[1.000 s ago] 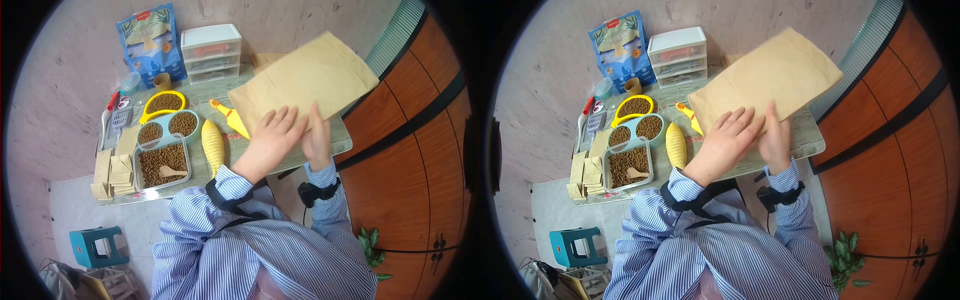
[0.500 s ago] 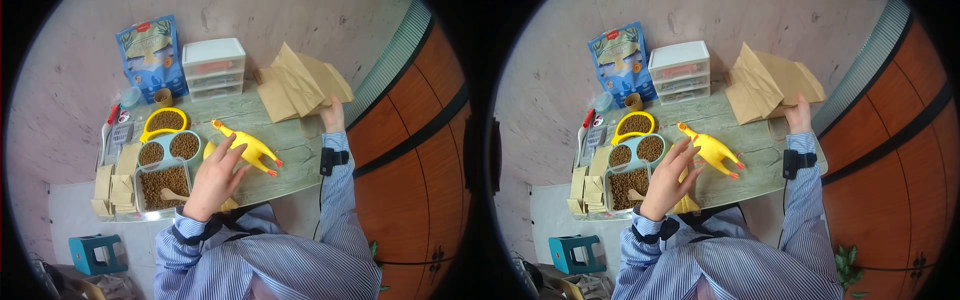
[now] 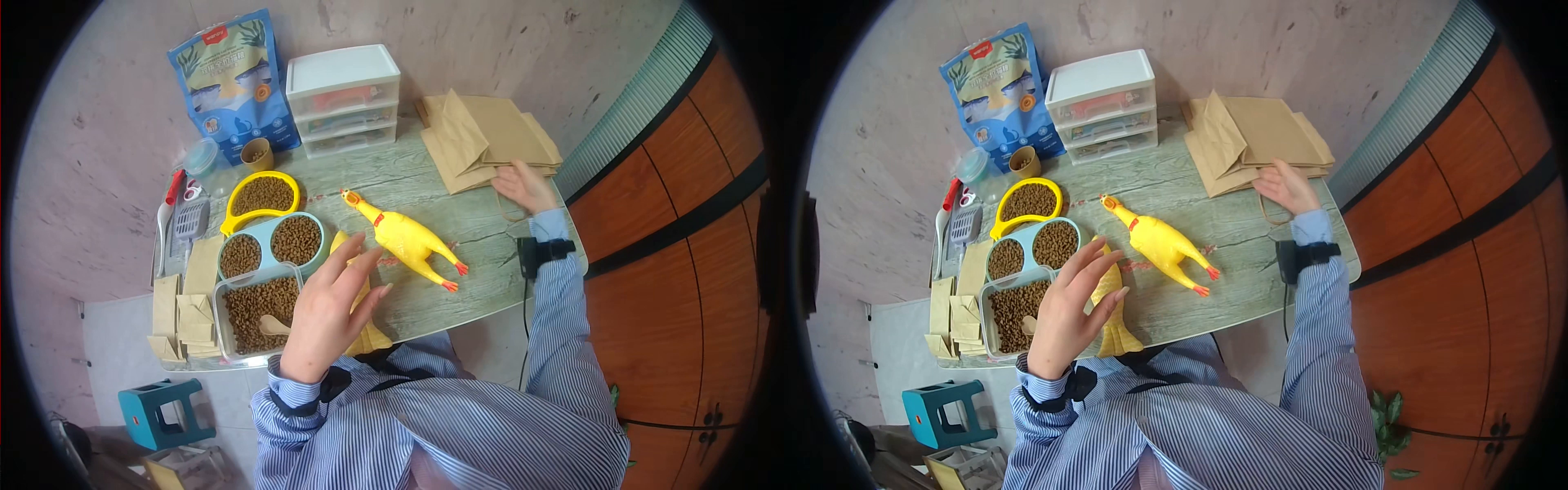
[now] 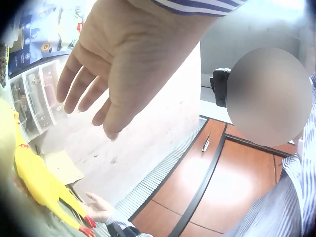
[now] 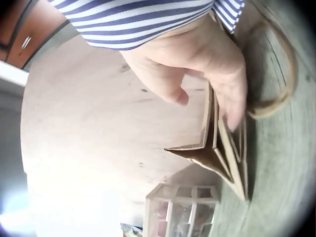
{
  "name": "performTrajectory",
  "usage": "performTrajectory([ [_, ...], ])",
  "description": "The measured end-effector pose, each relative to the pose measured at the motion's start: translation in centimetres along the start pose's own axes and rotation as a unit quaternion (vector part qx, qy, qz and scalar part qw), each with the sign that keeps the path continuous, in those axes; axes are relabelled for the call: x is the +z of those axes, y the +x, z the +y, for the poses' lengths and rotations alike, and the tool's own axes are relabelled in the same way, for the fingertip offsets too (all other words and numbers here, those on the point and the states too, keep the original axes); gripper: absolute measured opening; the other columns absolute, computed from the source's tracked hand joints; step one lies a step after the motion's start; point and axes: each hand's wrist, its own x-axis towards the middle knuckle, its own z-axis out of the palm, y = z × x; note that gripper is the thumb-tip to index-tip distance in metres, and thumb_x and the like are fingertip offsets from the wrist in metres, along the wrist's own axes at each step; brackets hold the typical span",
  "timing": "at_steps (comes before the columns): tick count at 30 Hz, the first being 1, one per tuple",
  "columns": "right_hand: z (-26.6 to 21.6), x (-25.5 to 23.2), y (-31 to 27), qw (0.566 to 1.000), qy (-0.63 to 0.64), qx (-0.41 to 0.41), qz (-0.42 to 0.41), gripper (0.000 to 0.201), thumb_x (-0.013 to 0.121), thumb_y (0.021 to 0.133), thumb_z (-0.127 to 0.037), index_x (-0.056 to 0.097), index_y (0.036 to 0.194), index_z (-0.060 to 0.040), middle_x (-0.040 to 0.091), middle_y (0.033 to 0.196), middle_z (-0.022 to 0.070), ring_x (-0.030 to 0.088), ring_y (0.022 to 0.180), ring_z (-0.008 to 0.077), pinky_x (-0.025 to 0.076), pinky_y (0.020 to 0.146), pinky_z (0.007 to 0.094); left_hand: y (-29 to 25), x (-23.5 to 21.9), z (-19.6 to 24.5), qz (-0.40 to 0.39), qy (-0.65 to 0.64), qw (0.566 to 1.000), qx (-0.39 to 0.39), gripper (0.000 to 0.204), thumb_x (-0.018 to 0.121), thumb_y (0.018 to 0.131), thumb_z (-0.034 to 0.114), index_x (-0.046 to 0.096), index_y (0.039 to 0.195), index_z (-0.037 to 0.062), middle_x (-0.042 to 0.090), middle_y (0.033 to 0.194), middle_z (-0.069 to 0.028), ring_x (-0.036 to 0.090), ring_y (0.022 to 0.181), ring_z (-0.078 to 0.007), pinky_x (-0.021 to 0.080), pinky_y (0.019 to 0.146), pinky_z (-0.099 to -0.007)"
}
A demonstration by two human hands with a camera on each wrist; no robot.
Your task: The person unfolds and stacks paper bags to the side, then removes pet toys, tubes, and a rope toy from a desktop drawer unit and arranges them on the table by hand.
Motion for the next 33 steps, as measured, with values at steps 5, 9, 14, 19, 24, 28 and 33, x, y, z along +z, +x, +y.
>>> performTrajectory([
  [5,-2.6,4.6,-3.3,0.833,-0.478,-0.242,0.139,0.045,0.059,0.093,-0.04,0.067,0.091,0.0051,0.069,0.086,0.0197,0.068,0.082,0.0305,0.054,0.077,0.0387,-0.3,-1.0,0.4,0.001,-0.004,1.0,-0.003,0.046,0.072,0.081,0.013,0.057,0.123,0.0057,0.052,0.133,-0.0161,0.057,0.116,-0.0335,0.049,0.092,-0.0394],
  [9,-4.5,9.7,1.2,0.74,-0.462,-0.462,0.162,0.044,0.065,0.087,-0.04,0.068,0.094,0.0042,0.069,0.089,0.0224,0.067,0.084,0.0357,0.053,0.075,0.039,-0.6,-2.0,0.9,0.006,0.005,1.0,0.002,0.046,0.072,0.08,0.011,0.058,0.122,0.0049,0.054,0.131,-0.0164,0.057,0.115,-0.0342,0.049,0.092,-0.0394],
  [14,-5.9,12.5,8.3,0.709,-0.628,-0.304,0.105,0.049,0.07,0.08,-0.037,0.066,0.105,0.0038,0.067,0.101,0.0239,0.065,0.095,0.0378,0.051,0.083,0.0411,-1.2,-2.6,0.5,0.019,0.014,1.0,-0.019,0.046,0.072,0.079,0.011,0.058,0.122,0.0052,0.056,0.128,-0.016,0.059,0.112,-0.0342,0.049,0.091,-0.0391],
  [19,-4.1,11.3,11.3,0.676,-0.699,-0.215,0.093,0.057,0.077,0.074,-0.033,0.062,0.113,0.005,0.064,0.11,0.0261,0.061,0.103,0.04,0.048,0.09,0.0422,-1.6,-2.8,-0.4,0.028,0.018,0.999,-0.033,0.045,0.072,0.079,0.012,0.058,0.122,0.0051,0.058,0.126,-0.0156,0.059,0.11,-0.0343,0.049,0.09,-0.0389],
  [24,-1.7,10.1,9.1,0.606,-0.676,-0.396,0.135,0.042,0.071,0.078,-0.015,0.061,0.119,-0.0091,0.06,0.114,0.0208,0.056,0.107,0.0399,0.047,0.09,0.0469,-1.7,-2.8,-0.4,0.021,0.017,0.999,-0.034,0.045,0.072,0.08,0.013,0.058,0.122,0.0054,0.058,0.125,-0.0154,0.06,0.108,-0.0348,0.05,0.089,-0.0394],
  [28,-0.9,8.9,9.1,0.605,-0.69,-0.395,-0.042,0.032,0.06,0.087,-0.021,0.062,0.116,-0.0073,0.061,0.11,0.0199,0.059,0.101,0.0375,0.049,0.086,0.0457,-1.9,-2.6,-0.5,0.018,0.012,0.999,-0.039,0.044,0.072,0.08,0.012,0.059,0.122,0.0058,0.058,0.125,-0.0153,0.06,0.108,-0.0347,0.05,0.088,-0.0394],
  [33,-0.7,11.8,0.4,0.678,-0.592,-0.432,-0.05,0.034,0.056,0.093,-0.03,0.062,0.112,-0.0025,0.062,0.107,0.019,0.061,0.098,0.0354,0.049,0.085,0.0437,-2.4,-2.8,-0.6,0.013,0.017,1.0,-0.019,0.043,0.072,0.08,0.012,0.059,0.12,0.006,0.059,0.124,-0.0147,0.061,0.106,-0.0336,0.05,0.087,-0.0388],
])
